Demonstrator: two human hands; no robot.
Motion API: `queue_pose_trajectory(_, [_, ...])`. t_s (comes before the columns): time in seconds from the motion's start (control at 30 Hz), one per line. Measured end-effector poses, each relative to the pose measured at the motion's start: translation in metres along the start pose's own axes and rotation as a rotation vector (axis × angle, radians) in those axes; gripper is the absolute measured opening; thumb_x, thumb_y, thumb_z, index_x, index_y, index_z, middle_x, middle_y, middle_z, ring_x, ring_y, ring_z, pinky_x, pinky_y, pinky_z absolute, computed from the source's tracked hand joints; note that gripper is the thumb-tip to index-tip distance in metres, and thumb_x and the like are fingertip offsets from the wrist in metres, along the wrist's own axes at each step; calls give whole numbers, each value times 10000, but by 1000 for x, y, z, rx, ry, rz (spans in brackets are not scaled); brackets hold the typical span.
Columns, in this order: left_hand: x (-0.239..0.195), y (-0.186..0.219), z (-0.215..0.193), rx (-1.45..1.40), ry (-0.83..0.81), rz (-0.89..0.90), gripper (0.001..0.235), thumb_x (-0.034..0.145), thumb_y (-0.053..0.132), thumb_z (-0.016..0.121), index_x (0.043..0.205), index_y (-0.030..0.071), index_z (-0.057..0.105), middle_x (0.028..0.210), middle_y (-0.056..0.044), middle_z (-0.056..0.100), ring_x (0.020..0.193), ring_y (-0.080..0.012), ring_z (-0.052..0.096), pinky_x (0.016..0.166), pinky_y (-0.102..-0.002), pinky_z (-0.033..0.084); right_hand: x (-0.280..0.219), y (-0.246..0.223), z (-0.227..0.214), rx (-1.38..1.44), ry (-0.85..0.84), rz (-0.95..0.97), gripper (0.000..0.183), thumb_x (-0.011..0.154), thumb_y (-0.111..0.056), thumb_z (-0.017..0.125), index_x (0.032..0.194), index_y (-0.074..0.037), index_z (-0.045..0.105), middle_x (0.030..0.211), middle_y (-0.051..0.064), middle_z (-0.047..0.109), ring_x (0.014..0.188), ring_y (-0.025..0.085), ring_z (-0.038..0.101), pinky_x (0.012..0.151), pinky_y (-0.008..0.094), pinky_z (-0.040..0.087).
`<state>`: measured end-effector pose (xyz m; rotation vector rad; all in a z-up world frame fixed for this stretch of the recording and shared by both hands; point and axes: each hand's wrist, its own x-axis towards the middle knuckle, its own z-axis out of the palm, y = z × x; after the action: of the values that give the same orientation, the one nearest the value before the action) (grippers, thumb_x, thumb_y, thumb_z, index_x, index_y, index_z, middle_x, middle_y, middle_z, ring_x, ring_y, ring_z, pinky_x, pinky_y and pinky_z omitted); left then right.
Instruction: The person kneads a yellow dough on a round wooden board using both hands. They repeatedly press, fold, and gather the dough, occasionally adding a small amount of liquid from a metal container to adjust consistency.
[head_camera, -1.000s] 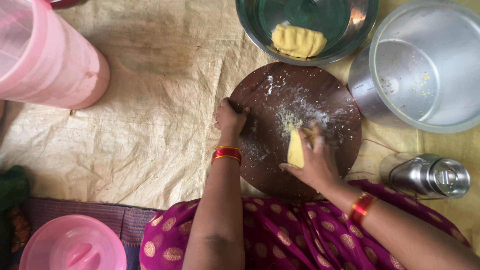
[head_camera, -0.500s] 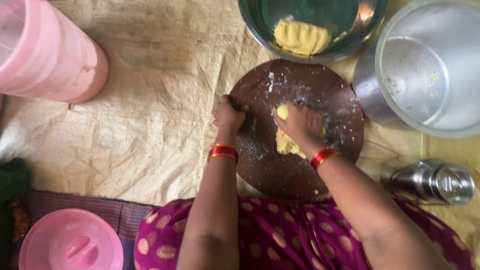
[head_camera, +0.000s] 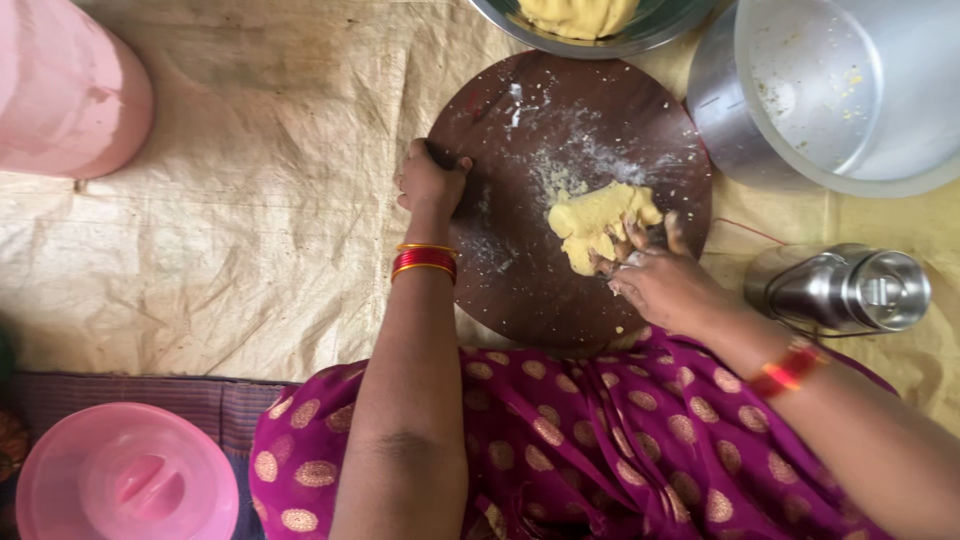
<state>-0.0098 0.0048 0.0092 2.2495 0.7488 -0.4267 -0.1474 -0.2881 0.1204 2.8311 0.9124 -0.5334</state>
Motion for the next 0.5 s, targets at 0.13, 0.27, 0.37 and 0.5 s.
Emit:
queue_pose_trajectory(0.13, [0, 0, -2, 5, -11, -14, 766, 746, 413, 853, 1376, 203, 471, 1384, -99, 548, 1345, -363, 422, 1086, -580, 337, 7, 33, 7, 1043, -179, 155, 226, 942, -168, 637, 1134, -131, 751, 1401, -25, 626, 1348, 219, 499, 1141, 495, 342])
queue_pose_trajectory(0.27, [1, -1, -1, -15, 21, 16, 779, 738, 412, 861, 1379, 196, 475, 1390, -103, 546, 1343, -364, 430, 1084, -577, 339, 14, 44, -3, 1363, 551, 525, 203, 950, -131, 625, 1139, -115, 697, 1078, 96, 739, 884, 190, 706, 806, 407, 595])
queue_pose_trajectory(0.37, [1, -3, 1, -6, 18, 2, 770, 744, 407, 857, 1382, 198, 480, 1384, -106, 556, 1347, -362, 430, 1083, -577, 340, 29, 31, -13, 1039, 682, 662, 205, 989, -231, 622, 1137, -107, 690, 954, 114, 709, 663, 185, 621, 602, 381, 557])
queue_pose_trajectory(0.5, [1, -1, 2, -13, 23, 16, 779, 746, 406, 857, 1388, 193, 470, 1383, -117, 545, 1345, -362, 423, 1073, -568, 346, 70, 3, -10, 84, 461, 660, 344, 999, -419, 609, 1108, -99, 672, 857, 133, 693, 737, 243, 657, 659, 406, 520])
